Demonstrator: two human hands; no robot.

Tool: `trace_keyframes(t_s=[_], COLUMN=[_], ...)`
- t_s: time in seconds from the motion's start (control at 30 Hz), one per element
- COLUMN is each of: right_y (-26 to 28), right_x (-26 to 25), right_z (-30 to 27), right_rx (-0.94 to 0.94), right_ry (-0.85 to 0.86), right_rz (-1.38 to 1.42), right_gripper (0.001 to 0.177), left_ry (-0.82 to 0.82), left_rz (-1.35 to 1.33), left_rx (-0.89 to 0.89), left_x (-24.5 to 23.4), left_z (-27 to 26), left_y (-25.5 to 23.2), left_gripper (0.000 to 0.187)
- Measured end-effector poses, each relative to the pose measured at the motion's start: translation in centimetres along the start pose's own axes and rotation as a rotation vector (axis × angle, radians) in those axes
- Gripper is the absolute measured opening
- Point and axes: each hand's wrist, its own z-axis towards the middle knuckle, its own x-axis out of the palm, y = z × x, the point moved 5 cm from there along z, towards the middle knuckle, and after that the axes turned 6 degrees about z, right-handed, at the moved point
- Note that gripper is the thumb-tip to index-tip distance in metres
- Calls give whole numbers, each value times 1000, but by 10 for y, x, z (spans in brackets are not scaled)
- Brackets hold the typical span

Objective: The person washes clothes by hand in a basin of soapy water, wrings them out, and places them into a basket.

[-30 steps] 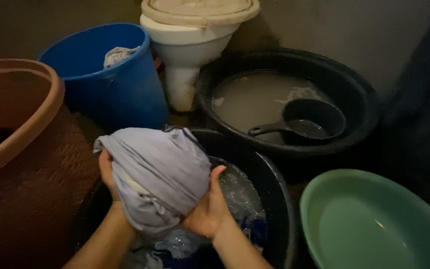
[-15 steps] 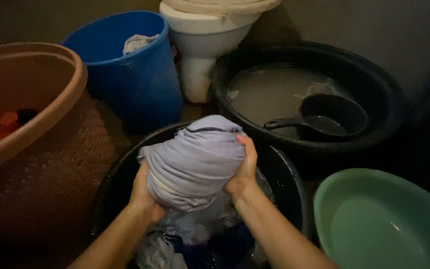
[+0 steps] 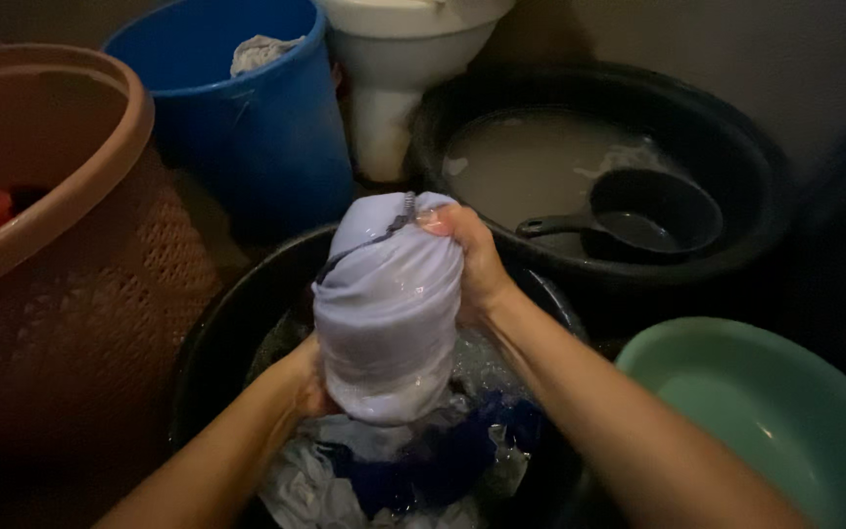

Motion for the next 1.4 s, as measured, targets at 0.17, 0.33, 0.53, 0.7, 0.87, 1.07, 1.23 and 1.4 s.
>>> trace_keyframes(t_s=[0.17, 0.33, 0.53, 0.7, 0.87, 1.07, 1.23, 1.4], right_y=[24, 25, 21, 10, -3, -5, -17, -23], right_x=[32, 45, 40, 24, 5, 22, 29, 8], right_z=[4, 1, -3, -13, -20, -36, -41, -44], right_rx=[-60, -15, 40, 63, 127, 161, 155, 135], right_ry=[287, 399, 352, 332, 380, 336, 325, 268], right_rz=[-175, -294, -323, -241, -79, -125, -226, -140], right_gripper=[33, 27, 25, 27, 30, 30, 39, 45], left_ry=[64, 99, 134, 171, 202, 230, 233, 232], left_rz=[96, 129, 135, 112, 70, 67, 100, 57], left_rx=[-105, -154, -168, -161, -157, -166, -187, -157], left_x=[10, 13, 14, 16, 22, 26, 23, 19], left_z=[18, 22, 22, 24, 21, 19, 20, 15], left_y=[10, 19, 15, 16, 24, 28, 28, 26], left_gripper=[64, 62, 61, 60, 59, 58, 57, 56])
